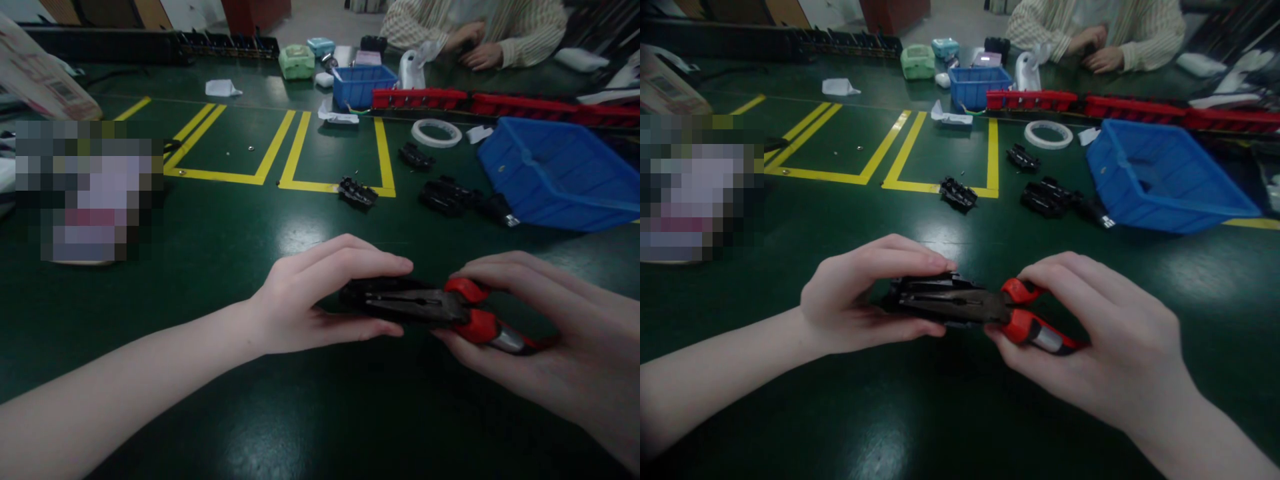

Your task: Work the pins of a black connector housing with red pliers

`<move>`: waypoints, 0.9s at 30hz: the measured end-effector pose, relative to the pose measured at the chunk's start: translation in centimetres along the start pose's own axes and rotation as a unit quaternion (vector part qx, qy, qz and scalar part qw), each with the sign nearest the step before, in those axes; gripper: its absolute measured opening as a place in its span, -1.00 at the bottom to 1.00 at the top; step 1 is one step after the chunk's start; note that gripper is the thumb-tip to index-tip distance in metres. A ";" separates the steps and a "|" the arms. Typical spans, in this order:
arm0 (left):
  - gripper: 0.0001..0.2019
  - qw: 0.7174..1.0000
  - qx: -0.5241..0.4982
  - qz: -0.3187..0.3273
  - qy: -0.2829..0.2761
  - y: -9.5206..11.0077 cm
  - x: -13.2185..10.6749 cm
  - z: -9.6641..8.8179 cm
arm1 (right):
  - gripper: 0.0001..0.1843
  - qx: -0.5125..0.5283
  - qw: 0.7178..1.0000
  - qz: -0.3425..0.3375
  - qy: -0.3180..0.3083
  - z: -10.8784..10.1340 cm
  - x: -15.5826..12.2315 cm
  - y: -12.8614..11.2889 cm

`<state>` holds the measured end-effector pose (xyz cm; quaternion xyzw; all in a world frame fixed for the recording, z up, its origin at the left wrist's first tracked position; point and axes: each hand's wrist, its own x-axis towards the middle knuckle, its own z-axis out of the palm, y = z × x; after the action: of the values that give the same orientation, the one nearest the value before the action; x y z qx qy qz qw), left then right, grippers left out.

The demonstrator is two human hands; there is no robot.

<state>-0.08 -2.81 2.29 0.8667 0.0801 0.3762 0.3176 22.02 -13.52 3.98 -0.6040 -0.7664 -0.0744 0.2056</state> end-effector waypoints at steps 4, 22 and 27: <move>-0.64 1.000 -0.004 0.007 0.012 0.0 0.1 0.1 | -0.72 -0.012 1.000 0.015 0.007 0.0 0.1 -0.2; -0.78 0.997 0.021 0.068 -0.004 0.1 0.6 -0.3 | -0.71 -0.036 0.997 -0.025 0.055 0.2 0.3 0.1; -0.82 0.997 0.042 0.059 -0.006 0.2 0.5 -0.4 | -0.71 -0.050 0.996 -0.039 0.063 0.2 0.2 0.4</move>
<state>-0.01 -2.59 2.97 0.8850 0.0427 0.3850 0.2584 22.32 -13.20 3.85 -0.5770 -0.7704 -0.1584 0.2202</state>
